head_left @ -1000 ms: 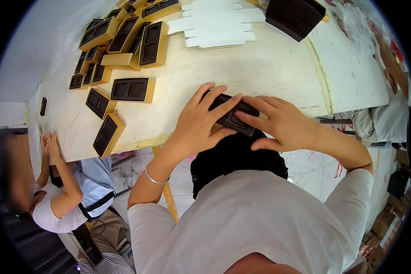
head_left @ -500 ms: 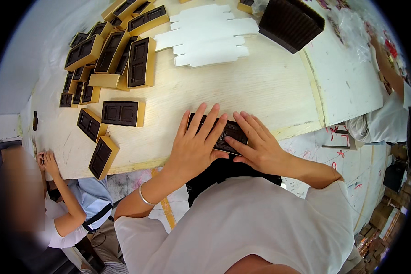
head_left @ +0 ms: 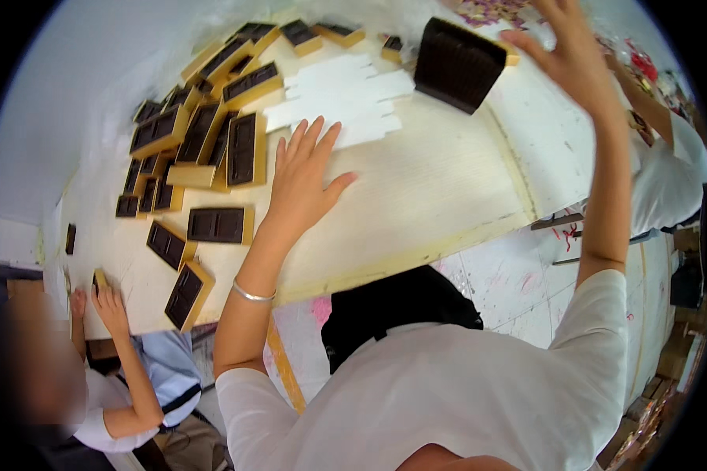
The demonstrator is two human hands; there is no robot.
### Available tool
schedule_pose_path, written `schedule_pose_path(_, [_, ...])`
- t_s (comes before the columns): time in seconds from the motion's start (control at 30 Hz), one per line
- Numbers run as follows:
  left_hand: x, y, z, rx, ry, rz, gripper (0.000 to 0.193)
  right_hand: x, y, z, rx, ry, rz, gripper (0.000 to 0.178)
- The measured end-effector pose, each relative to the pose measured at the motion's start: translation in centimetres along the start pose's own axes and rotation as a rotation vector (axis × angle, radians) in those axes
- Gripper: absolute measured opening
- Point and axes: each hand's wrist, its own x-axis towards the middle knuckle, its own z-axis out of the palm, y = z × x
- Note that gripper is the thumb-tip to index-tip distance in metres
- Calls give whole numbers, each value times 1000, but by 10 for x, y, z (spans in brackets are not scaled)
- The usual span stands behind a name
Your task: The person folds white cardboard inserts into small rectangular boxes and places dark rectangular items inside. The person repeatedly picks up inserts, folds them, and inserts them into boxes, then places the items inside and sets the completed boxes aside.
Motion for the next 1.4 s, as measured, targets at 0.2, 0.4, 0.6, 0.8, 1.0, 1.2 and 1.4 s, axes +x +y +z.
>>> schedule_pose_path(0.2, [22, -26, 47, 158, -66, 69, 28, -63, -52, 46, 552, -13, -465, 47])
schedule_pose_path(0.4, [22, -25, 31, 25, 120, 112, 15, -117, -76, 91, 854, -207, -312, 36])
schedule_pose_path(0.6, [29, 0, 6, -23, 142, 36, 4, -114, -87, 105, 776, -50, -211, 37])
schedule_pose_path(0.8, [-53, 69, -24, -65, 201, 342, 7, -149, -96, 80, 758, 67, -417, 43])
schedule_pose_path(1.0, [-91, 95, -16, -462, -127, -264, 31, -192, -117, 76, 1000, -132, -189, 36])
schedule_pose_path(1.2, [-98, 94, -1, -39, 137, 39, 25, -197, -121, 70, 718, -50, -430, 25])
schedule_pose_path(1.4, [-123, 90, 13, -96, 132, 123, 16, -212, -132, 67, 641, -91, -430, 21])
